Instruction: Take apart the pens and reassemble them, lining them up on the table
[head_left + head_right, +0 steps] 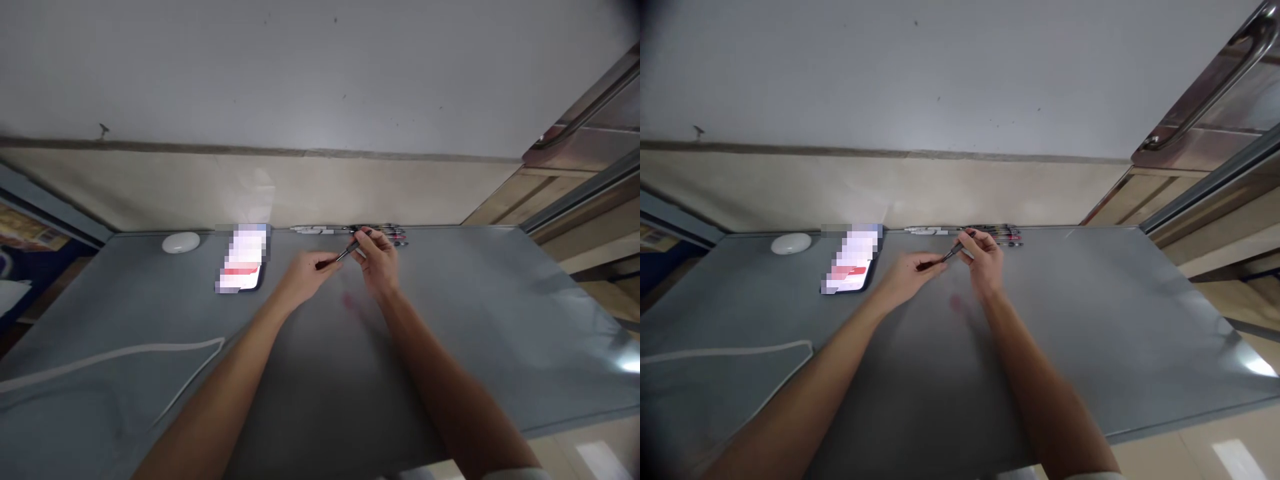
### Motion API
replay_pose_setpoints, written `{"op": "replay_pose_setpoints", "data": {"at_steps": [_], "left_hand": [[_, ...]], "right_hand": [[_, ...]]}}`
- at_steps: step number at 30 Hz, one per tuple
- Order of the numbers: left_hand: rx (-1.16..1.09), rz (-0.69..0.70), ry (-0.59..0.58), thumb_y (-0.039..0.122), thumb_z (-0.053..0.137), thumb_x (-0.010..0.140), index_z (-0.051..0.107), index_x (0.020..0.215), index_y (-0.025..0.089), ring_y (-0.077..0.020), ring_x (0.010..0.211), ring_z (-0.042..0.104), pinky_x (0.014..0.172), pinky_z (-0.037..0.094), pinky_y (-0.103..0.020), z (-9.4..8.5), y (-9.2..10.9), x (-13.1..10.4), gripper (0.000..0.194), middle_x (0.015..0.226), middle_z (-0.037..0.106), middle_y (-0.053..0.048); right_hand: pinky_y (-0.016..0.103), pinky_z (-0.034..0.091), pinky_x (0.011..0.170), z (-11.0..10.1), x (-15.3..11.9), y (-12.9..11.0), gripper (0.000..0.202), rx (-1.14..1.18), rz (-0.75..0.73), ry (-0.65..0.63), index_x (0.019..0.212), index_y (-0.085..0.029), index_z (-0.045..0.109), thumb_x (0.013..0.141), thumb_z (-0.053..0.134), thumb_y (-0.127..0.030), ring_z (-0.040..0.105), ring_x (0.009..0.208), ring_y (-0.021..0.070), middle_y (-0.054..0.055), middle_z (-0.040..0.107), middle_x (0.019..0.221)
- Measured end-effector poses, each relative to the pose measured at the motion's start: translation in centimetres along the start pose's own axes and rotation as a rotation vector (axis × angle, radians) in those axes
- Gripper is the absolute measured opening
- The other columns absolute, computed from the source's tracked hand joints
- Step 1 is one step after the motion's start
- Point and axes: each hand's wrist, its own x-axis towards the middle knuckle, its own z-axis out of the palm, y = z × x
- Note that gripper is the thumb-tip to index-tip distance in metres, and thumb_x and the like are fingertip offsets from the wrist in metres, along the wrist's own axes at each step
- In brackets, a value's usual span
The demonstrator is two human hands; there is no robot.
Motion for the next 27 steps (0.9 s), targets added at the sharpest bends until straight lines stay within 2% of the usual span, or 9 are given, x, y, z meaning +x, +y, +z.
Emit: {"op": "replay_pose_setpoints", "data": {"at_steps": [5, 11, 14, 20, 23, 27], "left_hand": [[-0.107, -0.099, 0.067, 0.046, 0.059, 0.083, 0.073, 0.101, 0.019, -0.0138, 0.065, 0.056, 0.065, 0.044, -0.026, 0.5, -1.8, 0.3, 0.035, 0.076, 0.068, -0.002], [-0.279, -0.109, -0.022, 0.043, 0.058, 0.085, 0.072, 0.098, 0.018, -0.0150, 0.073, 0.062, 0.075, 0.050, -0.030, 0.6, -2.6, -0.1, 0.032, 0.088, 0.071, -0.006], [-0.280, -0.108, 0.010, 0.042, 0.062, 0.083, 0.071, 0.103, 0.019, -0.0141, 0.071, 0.060, 0.072, 0.049, -0.029, 0.8, -2.7, 0.0, 0.032, 0.084, 0.070, -0.004], [-0.200, -0.131, 0.111, 0.039, 0.069, 0.077, 0.074, 0.097, 0.019, -0.0129, 0.065, 0.057, 0.065, 0.046, -0.026, 1.2, -2.5, 0.1, 0.029, 0.072, 0.067, -0.001], [-0.235, -0.141, 0.088, 0.039, 0.068, 0.079, 0.074, 0.097, 0.019, -0.0125, 0.064, 0.057, 0.065, 0.047, -0.026, 1.1, -2.5, 0.0, 0.028, 0.074, 0.068, -0.002], [-0.348, -0.127, -0.011, 0.040, 0.063, 0.083, 0.073, 0.088, 0.016, -0.0121, 0.065, 0.057, 0.065, 0.048, -0.026, 0.8, -2.4, -0.2, 0.026, 0.075, 0.066, -0.003]], "right_hand": [[0.022, 0.056, 0.066, 0.1, 0.2, 0.9, 0.023, -0.017, 0.030, -0.005, 0.086, -0.025, 0.069, 0.066, 0.078, -0.031, 0.069, 0.080, 0.0124, -0.002, 0.071, 0.089], [0.025, 0.055, 0.067, -0.5, 0.4, 1.2, 0.015, -0.046, 0.013, -0.078, 0.081, -0.027, 0.065, 0.069, 0.074, -0.029, 0.066, 0.075, 0.0107, -0.005, 0.067, 0.083], [0.025, 0.054, 0.067, -0.7, 0.5, 1.5, 0.016, -0.074, -0.009, -0.074, 0.078, -0.026, 0.062, 0.068, 0.075, -0.029, 0.062, 0.072, 0.0099, -0.005, 0.064, 0.078], [0.023, 0.053, 0.064, -0.6, 0.5, 1.6, 0.023, -0.077, -0.005, -0.049, 0.076, -0.025, 0.061, 0.063, 0.079, -0.029, 0.059, 0.068, 0.0087, -0.006, 0.062, 0.077], [0.023, 0.053, 0.066, -0.5, 0.3, 1.4, 0.021, -0.070, -0.008, -0.078, 0.079, -0.025, 0.063, 0.064, 0.079, -0.029, 0.059, 0.071, 0.0087, -0.005, 0.061, 0.076], [0.026, 0.054, 0.066, -0.5, 0.2, 1.2, 0.023, -0.087, -0.011, -0.088, 0.081, -0.026, 0.064, 0.063, 0.078, -0.030, 0.061, 0.073, 0.0104, -0.004, 0.064, 0.083]]}}
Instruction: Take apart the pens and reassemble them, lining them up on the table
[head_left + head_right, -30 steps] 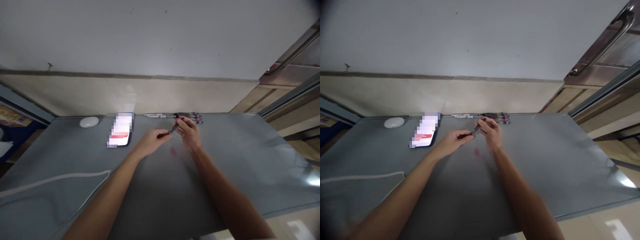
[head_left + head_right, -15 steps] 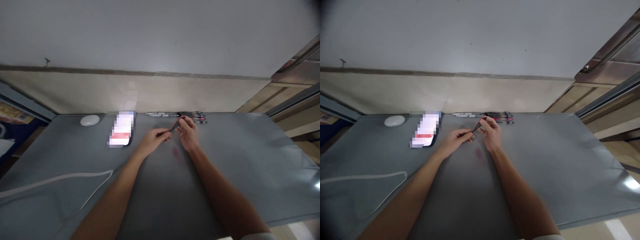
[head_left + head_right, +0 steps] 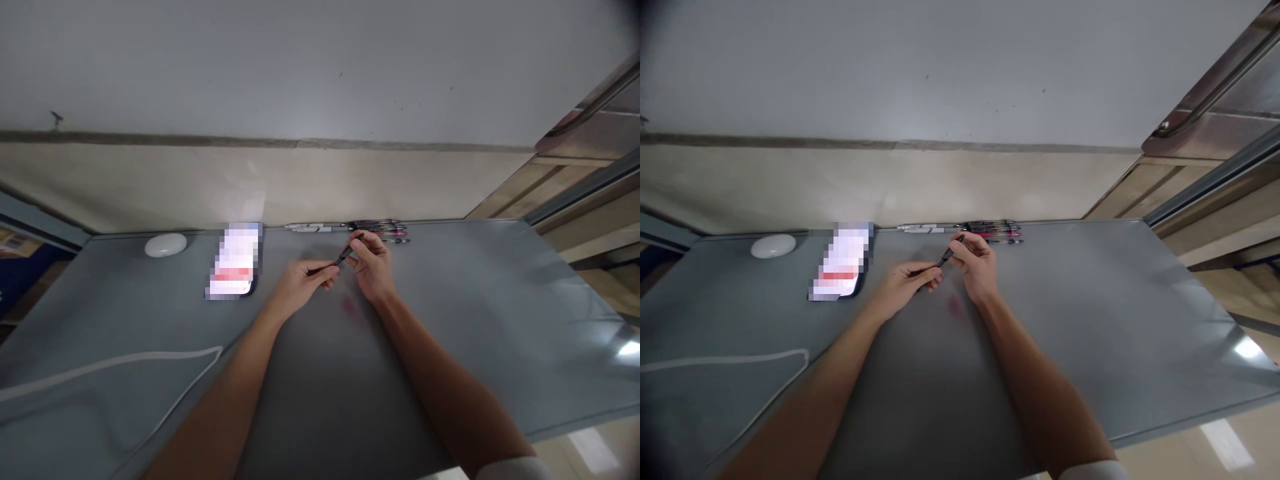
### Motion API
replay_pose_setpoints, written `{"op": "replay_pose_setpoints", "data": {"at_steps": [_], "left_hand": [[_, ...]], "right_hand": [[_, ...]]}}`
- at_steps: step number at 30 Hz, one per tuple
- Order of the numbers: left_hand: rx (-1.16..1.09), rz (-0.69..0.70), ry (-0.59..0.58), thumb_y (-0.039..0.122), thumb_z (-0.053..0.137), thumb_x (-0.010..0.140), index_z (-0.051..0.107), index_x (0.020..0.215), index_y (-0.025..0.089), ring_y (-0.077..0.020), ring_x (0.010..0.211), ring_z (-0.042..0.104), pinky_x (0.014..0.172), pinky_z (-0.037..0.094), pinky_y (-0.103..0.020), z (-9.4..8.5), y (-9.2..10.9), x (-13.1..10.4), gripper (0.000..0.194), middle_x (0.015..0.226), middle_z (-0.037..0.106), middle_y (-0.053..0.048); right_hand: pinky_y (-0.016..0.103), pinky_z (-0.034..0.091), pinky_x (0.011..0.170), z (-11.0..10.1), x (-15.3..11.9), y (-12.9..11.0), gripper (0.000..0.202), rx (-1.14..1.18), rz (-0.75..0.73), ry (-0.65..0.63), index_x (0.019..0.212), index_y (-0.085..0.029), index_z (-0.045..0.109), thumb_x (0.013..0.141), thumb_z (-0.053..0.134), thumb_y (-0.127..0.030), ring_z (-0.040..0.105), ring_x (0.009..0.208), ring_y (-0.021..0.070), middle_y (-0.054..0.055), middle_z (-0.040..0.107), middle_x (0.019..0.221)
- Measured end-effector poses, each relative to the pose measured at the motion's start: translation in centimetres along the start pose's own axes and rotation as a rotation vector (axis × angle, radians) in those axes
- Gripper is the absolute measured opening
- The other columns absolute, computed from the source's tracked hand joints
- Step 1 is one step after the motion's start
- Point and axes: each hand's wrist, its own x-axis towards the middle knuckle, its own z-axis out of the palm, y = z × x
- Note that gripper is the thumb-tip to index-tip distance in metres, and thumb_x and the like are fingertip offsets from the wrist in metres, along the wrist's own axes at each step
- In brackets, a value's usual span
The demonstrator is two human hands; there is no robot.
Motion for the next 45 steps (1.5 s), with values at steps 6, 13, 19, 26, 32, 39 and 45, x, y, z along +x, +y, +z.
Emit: {"op": "replay_pose_setpoints", "data": {"at_steps": [6, 13, 19, 26, 32, 39, 45], "left_hand": [[-0.060, -0.057, -0.151, 0.041, 0.057, 0.088, 0.071, 0.083, 0.015, -0.0127, 0.067, 0.058, 0.067, 0.047, -0.027, -0.2, 1.0, -0.5, 0.030, 0.074, 0.065, -0.004], [-0.106, -0.067, -0.239, 0.044, 0.055, 0.089, 0.069, 0.078, 0.015, -0.0132, 0.066, 0.057, 0.063, 0.046, -0.027, -0.2, 1.4, -1.0, 0.034, 0.072, 0.064, -0.004], [-0.113, -0.073, -0.210, 0.042, 0.057, 0.088, 0.072, 0.088, 0.015, -0.0149, 0.069, 0.062, 0.068, 0.049, -0.030, -0.1, 0.8, -0.6, 0.031, 0.081, 0.070, -0.008], [0.053, 0.009, 0.069, 0.040, 0.070, 0.077, 0.070, 0.101, 0.018, -0.0140, 0.073, 0.061, 0.073, 0.049, -0.029, 0.2, -0.1, -0.2, 0.033, 0.088, 0.070, -0.004], [0.031, 0.007, -0.001, 0.039, 0.064, 0.082, 0.070, 0.090, 0.017, -0.0126, 0.066, 0.059, 0.068, 0.047, -0.027, 0.1, 0.5, -0.6, 0.023, 0.074, 0.065, -0.002], [-0.065, -0.036, -0.185, 0.040, 0.055, 0.089, 0.071, 0.088, 0.015, -0.0147, 0.074, 0.062, 0.074, 0.048, -0.029, -0.4, 1.1, -1.1, 0.030, 0.083, 0.069, -0.006], [-0.032, -0.042, -0.052, 0.038, 0.069, 0.078, 0.071, 0.098, 0.019, -0.0121, 0.068, 0.057, 0.068, 0.046, -0.027, -0.4, 0.9, -0.8, 0.028, 0.076, 0.065, -0.002]], "right_hand": [[0.023, 0.053, 0.052, 0.0, -0.1, -0.1, 0.020, 0.038, 0.007, -0.065, 0.078, -0.026, 0.064, 0.065, 0.077, -0.031, 0.058, 0.063, 0.0097, -0.006, 0.061, 0.071], [0.022, 0.054, 0.051, -0.3, -0.2, 0.0, 0.023, 0.016, 0.049, -0.094, 0.083, -0.028, 0.065, 0.066, 0.076, -0.037, 0.063, 0.067, 0.0105, -0.005, 0.065, 0.077], [0.022, 0.053, 0.051, 0.0, -0.2, -0.1, 0.025, 0.051, 0.083, -0.066, 0.087, -0.028, 0.067, 0.064, 0.077, -0.035, 0.064, 0.069, 0.0122, -0.004, 0.066, 0.078], [0.025, 0.054, 0.065, 0.1, 0.1, 0.2, 0.020, -0.070, 0.003, 0.013, 0.079, -0.025, 0.064, 0.065, 0.076, -0.033, 0.059, 0.071, 0.0104, -0.004, 0.063, 0.081], [0.026, 0.055, 0.062, -0.1, 0.0, 0.1, 0.023, -0.069, 0.039, -0.036, 0.089, -0.029, 0.065, 0.067, 0.074, -0.032, 0.063, 0.073, 0.0118, -0.005, 0.064, 0.082], [0.022, 0.052, 0.051, -0.2, -0.3, -0.2, 0.021, 0.048, 0.104, -0.116, 0.083, -0.027, 0.063, 0.066, 0.075, -0.031, 0.062, 0.068, 0.0113, -0.004, 0.062, 0.079], [0.019, 0.049, 0.058, 0.0, -0.1, -0.2, 0.024, 0.070, 0.031, -0.068, 0.076, -0.026, 0.056, 0.064, 0.077, -0.025, 0.054, 0.065, 0.0067, -0.008, 0.056, 0.078]]}}
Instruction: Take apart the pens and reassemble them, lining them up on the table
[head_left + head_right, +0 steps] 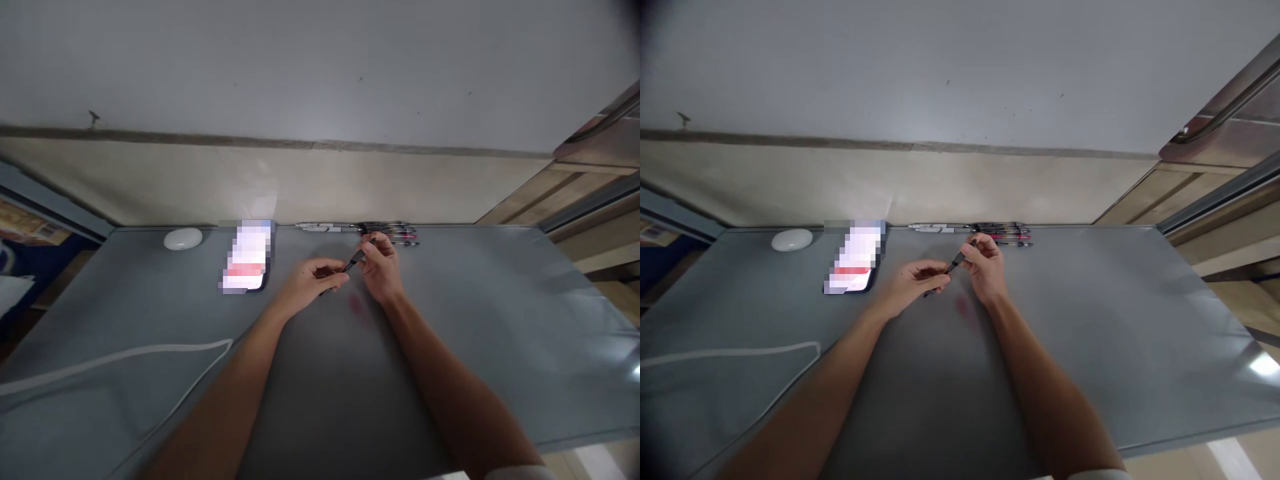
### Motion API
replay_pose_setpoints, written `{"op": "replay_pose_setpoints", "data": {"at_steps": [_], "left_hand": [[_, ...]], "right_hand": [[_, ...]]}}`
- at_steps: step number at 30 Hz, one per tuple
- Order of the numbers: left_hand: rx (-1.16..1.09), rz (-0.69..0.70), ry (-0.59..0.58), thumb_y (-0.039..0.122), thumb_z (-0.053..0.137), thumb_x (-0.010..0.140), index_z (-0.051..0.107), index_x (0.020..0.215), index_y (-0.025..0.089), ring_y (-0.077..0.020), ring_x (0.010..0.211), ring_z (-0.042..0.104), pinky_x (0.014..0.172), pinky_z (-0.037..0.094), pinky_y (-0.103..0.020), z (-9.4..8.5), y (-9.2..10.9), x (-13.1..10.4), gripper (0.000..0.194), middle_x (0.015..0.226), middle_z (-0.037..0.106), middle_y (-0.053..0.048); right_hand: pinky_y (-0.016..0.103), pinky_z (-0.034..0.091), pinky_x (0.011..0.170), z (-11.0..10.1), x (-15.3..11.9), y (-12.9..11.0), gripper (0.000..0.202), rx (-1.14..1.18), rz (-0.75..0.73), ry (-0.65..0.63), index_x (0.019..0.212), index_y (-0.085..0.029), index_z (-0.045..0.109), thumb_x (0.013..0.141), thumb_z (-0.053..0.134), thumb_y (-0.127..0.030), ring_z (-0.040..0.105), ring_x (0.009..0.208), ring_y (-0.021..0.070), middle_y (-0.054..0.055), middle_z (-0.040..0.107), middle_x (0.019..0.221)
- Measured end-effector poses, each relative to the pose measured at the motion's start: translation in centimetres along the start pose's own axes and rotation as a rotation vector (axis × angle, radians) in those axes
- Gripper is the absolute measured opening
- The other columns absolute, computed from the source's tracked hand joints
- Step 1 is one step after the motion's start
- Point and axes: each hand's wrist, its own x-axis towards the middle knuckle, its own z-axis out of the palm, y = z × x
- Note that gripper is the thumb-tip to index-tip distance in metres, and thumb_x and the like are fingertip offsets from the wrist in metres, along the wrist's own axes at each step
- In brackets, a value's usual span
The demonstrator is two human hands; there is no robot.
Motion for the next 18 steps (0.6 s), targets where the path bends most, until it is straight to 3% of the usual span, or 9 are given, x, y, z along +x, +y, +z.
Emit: {"op": "replay_pose_setpoints", "data": {"at_steps": [5, 10, 12, 18], "left_hand": [[0.027, 0.026, 0.020, 0.038, 0.070, 0.078, 0.070, 0.092, 0.017, -0.0112, 0.065, 0.054, 0.065, 0.045, -0.026, -0.30, -0.36, -0.01, 0.025, 0.073, 0.063, -0.001], [-0.040, 0.017, -0.182, 0.040, 0.055, 0.089, 0.068, 0.083, 0.014, -0.0120, 0.067, 0.057, 0.066, 0.045, -0.026, -0.66, -0.11, -0.43, 0.030, 0.074, 0.064, -0.003], [-0.039, 0.007, -0.211, 0.041, 0.052, 0.091, 0.069, 0.082, 0.013, -0.0122, 0.067, 0.057, 0.067, 0.046, -0.026, -0.72, 0.13, -0.53, 0.033, 0.073, 0.064, -0.004], [-0.016, -0.001, 0.015, 0.039, 0.069, 0.079, 0.070, 0.102, 0.017, -0.0127, 0.072, 0.059, 0.073, 0.048, -0.028, -0.39, -0.05, -0.16, 0.032, 0.083, 0.068, -0.003]], "right_hand": [[0.018, 0.051, 0.056, 0.23, -0.13, -0.08, 0.025, 0.007, 0.016, -0.011, 0.073, -0.025, 0.057, 0.062, 0.079, -0.023, 0.054, 0.064, 0.0067, -0.007, 0.054, 0.077], [0.022, 0.054, 0.051, -0.05, -0.32, 0.03, 0.020, 0.052, 0.049, -0.149, 0.081, -0.027, 0.064, 0.066, 0.076, -0.024, 0.062, 0.071, 0.0114, -0.005, 0.061, 0.080], [0.024, 0.055, 0.051, -0.14, -0.32, 0.06, 0.020, 0.054, 0.050, -0.164, 0.083, -0.027, 0.065, 0.067, 0.076, -0.025, 0.063, 0.072, 0.0127, -0.005, 0.063, 0.079], [0.020, 0.055, 0.061, 0.02, -0.18, 0.02, 0.020, 0.073, -0.003, -0.053, 0.076, -0.026, 0.064, 0.064, 0.078, -0.019, 0.060, 0.068, 0.0065, -0.008, 0.060, 0.078]]}}
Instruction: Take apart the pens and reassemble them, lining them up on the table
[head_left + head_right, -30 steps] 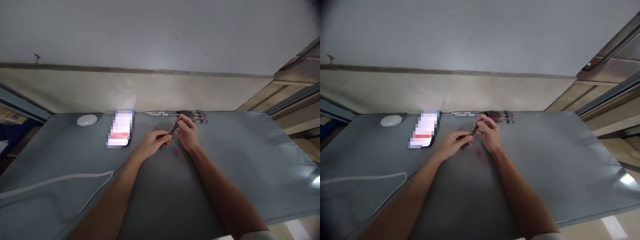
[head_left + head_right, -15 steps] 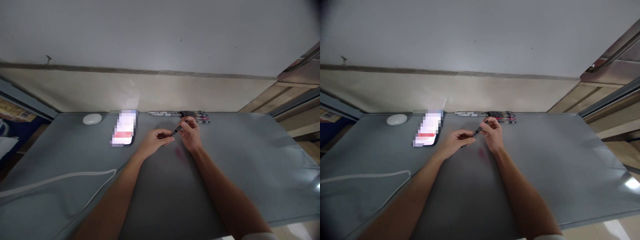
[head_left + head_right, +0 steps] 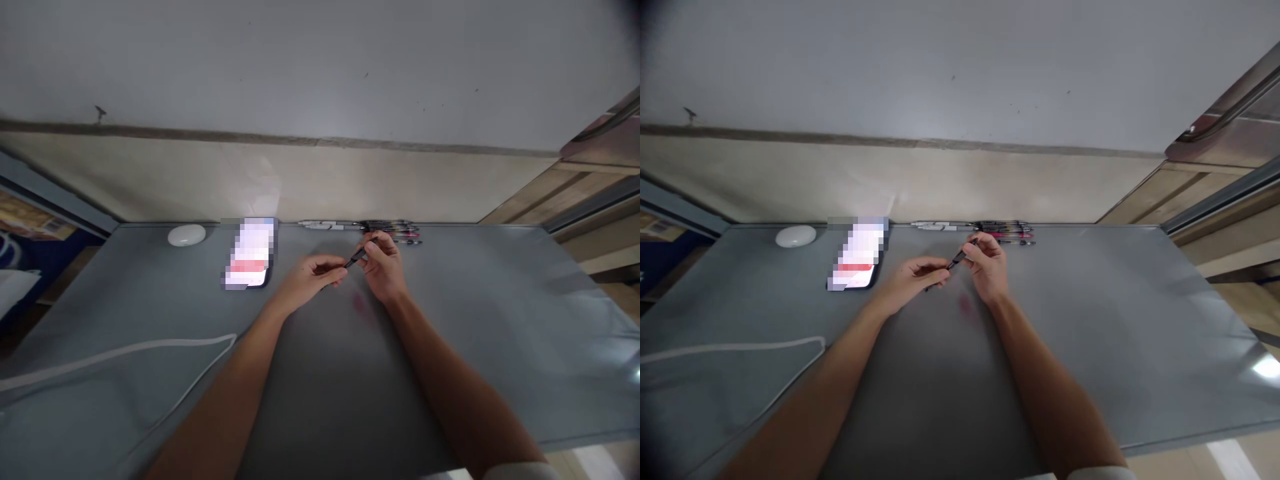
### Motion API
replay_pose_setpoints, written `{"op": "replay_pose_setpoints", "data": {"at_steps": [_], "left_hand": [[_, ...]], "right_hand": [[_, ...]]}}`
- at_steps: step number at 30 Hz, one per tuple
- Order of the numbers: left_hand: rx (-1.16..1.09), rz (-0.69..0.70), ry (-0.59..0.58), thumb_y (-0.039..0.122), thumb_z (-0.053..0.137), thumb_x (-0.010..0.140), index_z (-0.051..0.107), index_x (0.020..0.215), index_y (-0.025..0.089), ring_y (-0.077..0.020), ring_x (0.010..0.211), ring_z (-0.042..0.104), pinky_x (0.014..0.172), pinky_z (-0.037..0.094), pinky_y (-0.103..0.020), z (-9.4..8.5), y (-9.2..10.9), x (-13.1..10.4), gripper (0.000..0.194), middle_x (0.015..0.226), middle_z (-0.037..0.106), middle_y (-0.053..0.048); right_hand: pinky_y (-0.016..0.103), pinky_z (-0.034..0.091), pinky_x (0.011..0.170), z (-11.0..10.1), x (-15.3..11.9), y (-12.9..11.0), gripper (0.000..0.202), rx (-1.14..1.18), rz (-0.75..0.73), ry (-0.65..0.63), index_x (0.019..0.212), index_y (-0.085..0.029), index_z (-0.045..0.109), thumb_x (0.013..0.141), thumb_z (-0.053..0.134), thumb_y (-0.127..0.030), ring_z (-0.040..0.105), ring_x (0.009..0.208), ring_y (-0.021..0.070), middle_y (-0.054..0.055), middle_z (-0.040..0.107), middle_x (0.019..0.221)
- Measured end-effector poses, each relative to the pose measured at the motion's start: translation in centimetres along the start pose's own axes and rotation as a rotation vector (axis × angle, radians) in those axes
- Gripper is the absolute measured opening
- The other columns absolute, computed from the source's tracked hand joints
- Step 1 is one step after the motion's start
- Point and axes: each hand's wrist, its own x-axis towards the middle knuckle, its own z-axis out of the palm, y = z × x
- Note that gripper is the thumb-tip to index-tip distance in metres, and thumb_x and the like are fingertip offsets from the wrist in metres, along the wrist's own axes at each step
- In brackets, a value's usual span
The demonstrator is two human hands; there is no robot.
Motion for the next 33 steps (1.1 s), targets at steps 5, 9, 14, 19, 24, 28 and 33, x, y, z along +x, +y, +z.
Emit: {"op": "replay_pose_setpoints", "data": {"at_steps": [5, 9, 14, 19, 24, 28, 33], "left_hand": [[0.056, 0.046, 0.073, 0.038, 0.072, 0.075, 0.070, 0.094, 0.017, -0.0120, 0.068, 0.057, 0.068, 0.047, -0.027, 0.3, -0.7, 0.3, 0.028, 0.079, 0.066, -0.002], [0.055, 0.060, -0.014, 0.038, 0.067, 0.081, 0.070, 0.091, 0.017, -0.0118, 0.065, 0.057, 0.067, 0.046, -0.026, 0.1, -0.4, 0.1, 0.024, 0.072, 0.063, -0.001], [-0.010, 0.019, -0.195, 0.039, 0.058, 0.087, 0.069, 0.083, 0.015, -0.0126, 0.069, 0.059, 0.070, 0.046, -0.027, -0.1, 0.1, 0.0, 0.027, 0.075, 0.065, -0.003], [0.020, 0.018, -0.050, 0.039, 0.067, 0.080, 0.071, 0.098, 0.018, -0.0135, 0.074, 0.060, 0.074, 0.046, -0.028, 0.0, -0.6, 0.5, 0.028, 0.082, 0.068, -0.003], [0.042, 0.040, 0.016, 0.038, 0.073, 0.075, 0.072, 0.095, 0.019, -0.0126, 0.073, 0.058, 0.072, 0.045, -0.027, 0.1, -1.0, 0.7, 0.027, 0.081, 0.067, -0.002], [0.011, 0.001, -0.087, 0.039, 0.066, 0.081, 0.071, 0.095, 0.018, -0.0130, 0.072, 0.059, 0.072, 0.045, -0.027, -0.1, -0.6, 0.3, 0.026, 0.079, 0.066, -0.002], [-0.035, -0.027, -0.175, 0.040, 0.059, 0.087, 0.071, 0.093, 0.015, -0.0142, 0.074, 0.060, 0.072, 0.046, -0.029, -0.2, -0.2, -0.1, 0.028, 0.085, 0.067, -0.006]], "right_hand": [[0.019, 0.054, 0.058, 0.1, -0.1, 0.1, 0.022, -0.029, -0.018, 0.046, 0.075, -0.027, 0.062, 0.063, 0.079, -0.018, 0.060, 0.067, 0.0060, -0.009, 0.060, 0.078], [0.022, 0.056, 0.061, 0.0, -0.2, 0.0, 0.020, -0.031, 0.012, -0.014, 0.078, -0.028, 0.065, 0.064, 0.078, -0.022, 0.063, 0.071, 0.0088, -0.007, 0.063, 0.079], [0.022, 0.055, 0.054, -0.2, -0.2, -0.1, 0.016, -0.034, 0.019, -0.107, 0.083, -0.027, 0.066, 0.070, 0.074, -0.025, 0.063, 0.071, 0.0108, -0.005, 0.063, 0.077], [0.020, 0.055, 0.060, -0.1, -0.1, -0.1, 0.017, -0.037, -0.006, -0.029, 0.077, -0.027, 0.064, 0.067, 0.076, -0.022, 0.060, 0.069, 0.0080, -0.006, 0.060, 0.078], [0.020, 0.054, 0.061, 0.0, -0.1, -0.1, 0.017, -0.081, -0.008, 0.034, 0.076, -0.026, 0.064, 0.065, 0.077, -0.023, 0.060, 0.069, 0.0076, -0.006, 0.061, 0.080], [0.022, 0.055, 0.059, 0.0, -0.2, -0.1, 0.017, -0.084, 0.024, -0.028, 0.082, -0.026, 0.066, 0.068, 0.075, -0.025, 0.063, 0.073, 0.0101, -0.004, 0.062, 0.081], [0.024, 0.055, 0.053, -0.1, -0.3, -0.1, 0.021, -0.043, 0.075, -0.078, 0.087, -0.026, 0.067, 0.068, 0.075, -0.027, 0.065, 0.074, 0.0126, -0.003, 0.065, 0.083]]}}
